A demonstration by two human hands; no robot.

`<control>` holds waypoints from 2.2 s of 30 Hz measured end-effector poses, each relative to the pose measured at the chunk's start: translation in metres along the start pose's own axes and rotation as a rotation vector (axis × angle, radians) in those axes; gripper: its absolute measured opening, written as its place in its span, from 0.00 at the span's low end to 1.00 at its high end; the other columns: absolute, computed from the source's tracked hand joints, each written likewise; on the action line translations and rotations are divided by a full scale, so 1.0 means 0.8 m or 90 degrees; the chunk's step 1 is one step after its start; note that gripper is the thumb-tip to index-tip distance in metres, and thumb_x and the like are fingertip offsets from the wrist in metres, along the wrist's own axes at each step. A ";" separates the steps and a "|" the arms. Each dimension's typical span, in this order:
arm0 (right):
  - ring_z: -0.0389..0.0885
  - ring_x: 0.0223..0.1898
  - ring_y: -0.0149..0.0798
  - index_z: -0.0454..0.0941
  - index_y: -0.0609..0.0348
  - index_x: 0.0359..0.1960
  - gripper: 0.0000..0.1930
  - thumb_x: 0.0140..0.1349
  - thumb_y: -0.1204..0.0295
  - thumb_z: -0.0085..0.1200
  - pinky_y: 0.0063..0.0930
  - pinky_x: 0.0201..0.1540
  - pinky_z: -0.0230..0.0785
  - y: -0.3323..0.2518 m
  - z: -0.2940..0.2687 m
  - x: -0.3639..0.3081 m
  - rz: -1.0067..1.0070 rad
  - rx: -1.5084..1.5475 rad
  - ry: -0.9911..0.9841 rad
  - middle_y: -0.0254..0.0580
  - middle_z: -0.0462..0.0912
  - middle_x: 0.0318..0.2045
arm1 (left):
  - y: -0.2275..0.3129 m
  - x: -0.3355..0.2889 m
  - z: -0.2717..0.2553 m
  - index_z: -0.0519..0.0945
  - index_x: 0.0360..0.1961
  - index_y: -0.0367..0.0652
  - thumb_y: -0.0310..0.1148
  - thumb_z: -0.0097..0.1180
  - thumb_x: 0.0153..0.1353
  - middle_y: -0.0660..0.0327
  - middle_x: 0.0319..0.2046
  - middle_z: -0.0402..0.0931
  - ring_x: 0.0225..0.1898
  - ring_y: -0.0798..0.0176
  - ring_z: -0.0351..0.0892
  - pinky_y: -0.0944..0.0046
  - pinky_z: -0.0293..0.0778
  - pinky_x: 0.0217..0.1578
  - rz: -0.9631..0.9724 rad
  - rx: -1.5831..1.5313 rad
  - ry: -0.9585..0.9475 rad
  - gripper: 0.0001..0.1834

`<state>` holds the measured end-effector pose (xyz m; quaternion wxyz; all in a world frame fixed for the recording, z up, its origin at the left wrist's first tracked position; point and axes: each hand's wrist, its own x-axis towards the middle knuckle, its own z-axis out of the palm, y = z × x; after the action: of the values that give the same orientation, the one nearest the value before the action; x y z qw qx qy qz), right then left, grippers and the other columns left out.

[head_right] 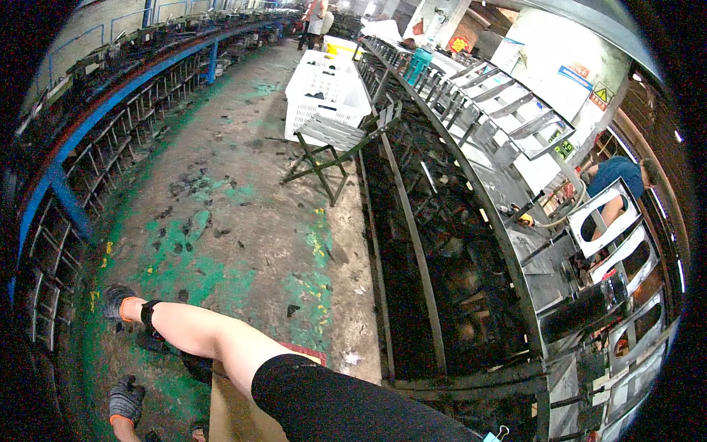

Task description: The recorder is sorting through shoe components in a factory setting.

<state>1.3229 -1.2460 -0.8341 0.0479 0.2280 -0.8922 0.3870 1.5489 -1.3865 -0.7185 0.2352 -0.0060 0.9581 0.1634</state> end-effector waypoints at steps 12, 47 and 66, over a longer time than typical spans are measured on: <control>0.80 0.36 0.59 0.82 0.61 0.27 0.16 0.45 0.59 0.56 0.49 0.40 0.73 -0.007 -0.044 -0.013 -0.004 -0.113 -0.006 0.57 0.81 0.28 | -0.001 0.021 0.001 0.77 0.54 0.36 0.37 0.62 0.52 0.46 0.38 0.82 0.40 0.46 0.82 0.52 0.76 0.45 0.069 0.035 0.039 0.28; 0.78 0.43 0.59 0.82 0.60 0.32 0.19 0.48 0.57 0.53 0.48 0.45 0.71 -0.033 -0.074 -0.011 0.111 -0.057 -0.162 0.57 0.80 0.37 | -0.008 0.003 -0.014 0.76 0.55 0.40 0.44 0.61 0.54 0.47 0.45 0.81 0.47 0.46 0.80 0.52 0.75 0.51 0.028 0.024 0.018 0.29; 0.77 0.46 0.58 0.82 0.59 0.34 0.21 0.49 0.53 0.54 0.48 0.48 0.70 -0.042 -0.081 -0.011 0.067 -0.066 -0.175 0.55 0.80 0.40 | 0.015 -0.005 -0.037 0.74 0.57 0.40 0.44 0.58 0.56 0.49 0.51 0.79 0.52 0.47 0.78 0.54 0.72 0.54 -0.019 0.031 -0.005 0.30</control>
<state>1.3396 -1.2172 -0.7687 -0.0834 0.2288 -0.9198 0.3077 1.5381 -1.3852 -0.6882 0.2419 -0.0139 0.9606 0.1365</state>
